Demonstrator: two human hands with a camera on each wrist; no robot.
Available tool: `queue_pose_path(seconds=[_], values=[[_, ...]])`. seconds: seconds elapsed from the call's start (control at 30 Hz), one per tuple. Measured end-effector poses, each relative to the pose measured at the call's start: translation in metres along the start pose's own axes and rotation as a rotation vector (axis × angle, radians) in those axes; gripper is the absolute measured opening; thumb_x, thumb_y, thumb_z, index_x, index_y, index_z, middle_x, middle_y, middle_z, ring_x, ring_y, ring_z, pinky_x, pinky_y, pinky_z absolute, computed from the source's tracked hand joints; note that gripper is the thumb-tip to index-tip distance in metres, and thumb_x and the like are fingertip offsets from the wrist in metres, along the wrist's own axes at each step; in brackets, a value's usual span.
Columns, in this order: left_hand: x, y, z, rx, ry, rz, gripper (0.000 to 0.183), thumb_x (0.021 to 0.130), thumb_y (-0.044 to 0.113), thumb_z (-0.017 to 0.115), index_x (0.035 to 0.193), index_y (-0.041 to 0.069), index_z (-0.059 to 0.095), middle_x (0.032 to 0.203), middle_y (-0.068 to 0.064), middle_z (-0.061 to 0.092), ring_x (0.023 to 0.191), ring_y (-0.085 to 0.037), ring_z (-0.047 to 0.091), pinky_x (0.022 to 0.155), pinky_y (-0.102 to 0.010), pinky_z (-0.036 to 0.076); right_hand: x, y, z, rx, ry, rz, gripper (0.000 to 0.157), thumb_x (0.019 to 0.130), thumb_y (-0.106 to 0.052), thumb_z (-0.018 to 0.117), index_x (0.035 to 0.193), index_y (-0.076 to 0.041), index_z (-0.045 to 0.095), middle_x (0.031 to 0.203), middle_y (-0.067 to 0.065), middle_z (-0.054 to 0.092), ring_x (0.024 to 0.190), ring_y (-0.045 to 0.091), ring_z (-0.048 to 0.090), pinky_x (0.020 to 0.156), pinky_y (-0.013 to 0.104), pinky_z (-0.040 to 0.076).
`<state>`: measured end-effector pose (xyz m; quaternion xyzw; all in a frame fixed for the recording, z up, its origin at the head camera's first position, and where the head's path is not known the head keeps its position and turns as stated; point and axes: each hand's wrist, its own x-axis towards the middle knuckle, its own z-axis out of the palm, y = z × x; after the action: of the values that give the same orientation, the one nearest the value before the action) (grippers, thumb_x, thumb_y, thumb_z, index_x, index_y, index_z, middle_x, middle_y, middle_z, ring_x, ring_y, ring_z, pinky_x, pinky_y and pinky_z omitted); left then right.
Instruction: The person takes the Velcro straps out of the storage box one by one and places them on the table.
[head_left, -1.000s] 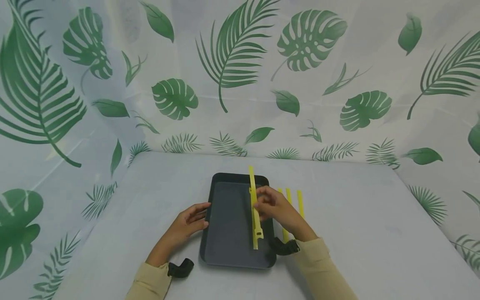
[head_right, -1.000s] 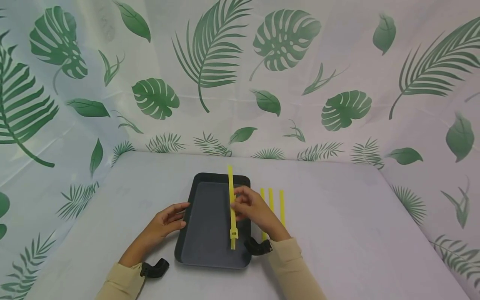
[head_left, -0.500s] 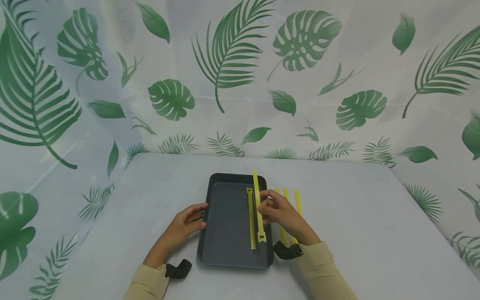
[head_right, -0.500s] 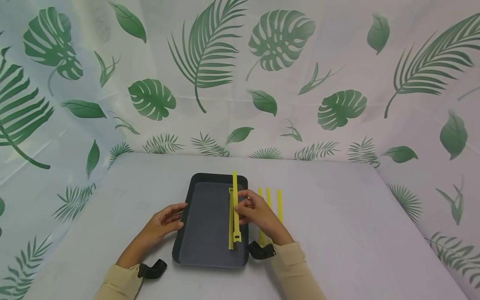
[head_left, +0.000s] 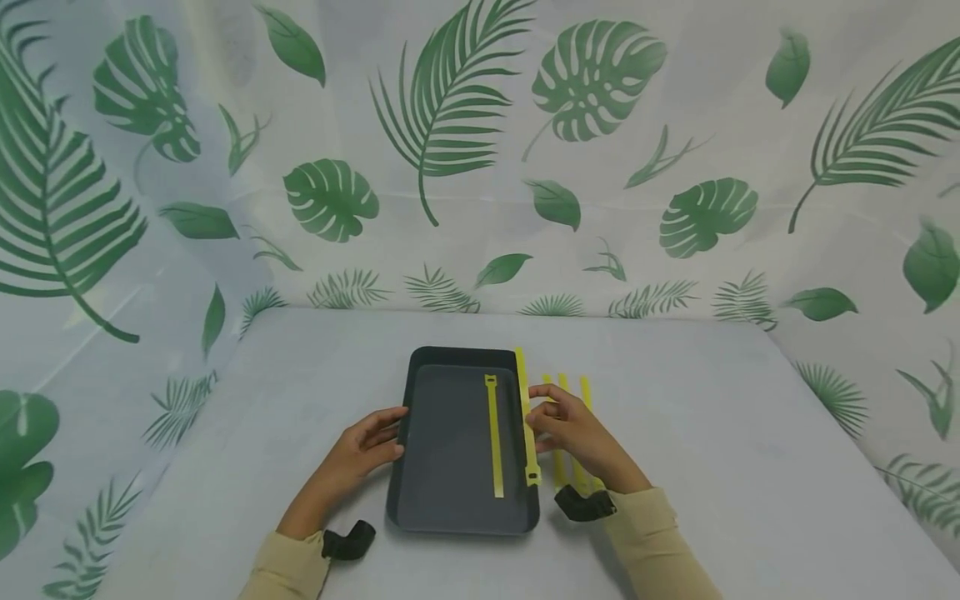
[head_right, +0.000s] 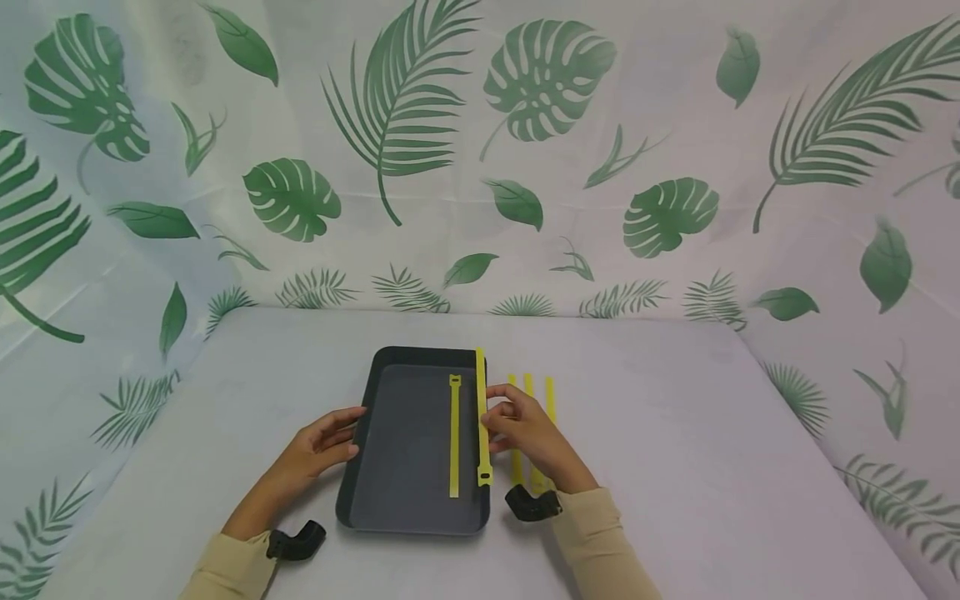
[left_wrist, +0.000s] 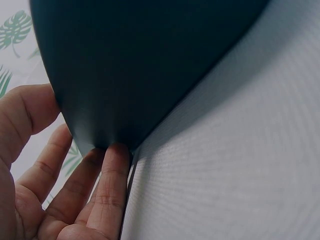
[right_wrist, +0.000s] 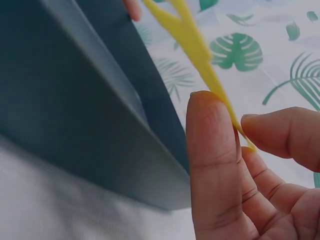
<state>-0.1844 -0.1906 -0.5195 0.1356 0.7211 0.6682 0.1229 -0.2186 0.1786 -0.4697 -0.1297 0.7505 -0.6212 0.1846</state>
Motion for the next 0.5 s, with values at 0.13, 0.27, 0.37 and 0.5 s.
queue_pose_path(seconds=[0.13,0.27,0.37,0.5], values=[[0.0,-0.001,0.0,0.022,0.014,0.001,0.061,0.106,0.009,0.068,0.159,-0.008,0.044,0.166,-0.033,0.038,0.151,-0.054,0.04,0.105,-0.028,0.053,-0.004,0.003,-0.006,-0.007,-0.003,-0.011,0.046,0.11,-0.009,0.059,0.148,0.01,0.042,0.096,0.003,0.063,0.09,0.018,0.062,0.076,0.036,0.063],[-0.001,-0.002,-0.001,0.032,0.018,0.001,0.061,0.106,0.009,0.068,0.159,-0.008,0.044,0.166,-0.032,0.039,0.151,-0.054,0.04,0.106,-0.028,0.053,-0.007,0.007,-0.012,-0.006,-0.006,-0.018,0.046,0.11,-0.008,0.058,0.148,0.011,0.041,0.097,0.003,0.062,0.09,0.016,0.06,0.075,0.035,0.062],[-0.001,-0.002,0.0,0.035,0.017,0.001,0.06,0.105,0.008,0.068,0.159,-0.007,0.045,0.165,-0.033,0.039,0.151,-0.054,0.04,0.106,-0.028,0.053,-0.011,0.009,-0.016,-0.006,0.001,-0.015,0.046,0.11,-0.008,0.059,0.148,0.011,0.042,0.096,0.003,0.062,0.09,0.015,0.061,0.075,0.033,0.062],[0.0,-0.001,0.001,0.051,0.019,-0.004,0.06,0.106,0.008,0.067,0.159,-0.007,0.044,0.165,-0.032,0.04,0.15,-0.054,0.042,0.107,-0.03,0.053,-0.016,0.012,-0.022,-0.009,0.011,-0.009,0.047,0.109,-0.01,0.061,0.147,0.012,0.042,0.094,0.003,0.061,0.089,0.015,0.062,0.074,0.032,0.062]])
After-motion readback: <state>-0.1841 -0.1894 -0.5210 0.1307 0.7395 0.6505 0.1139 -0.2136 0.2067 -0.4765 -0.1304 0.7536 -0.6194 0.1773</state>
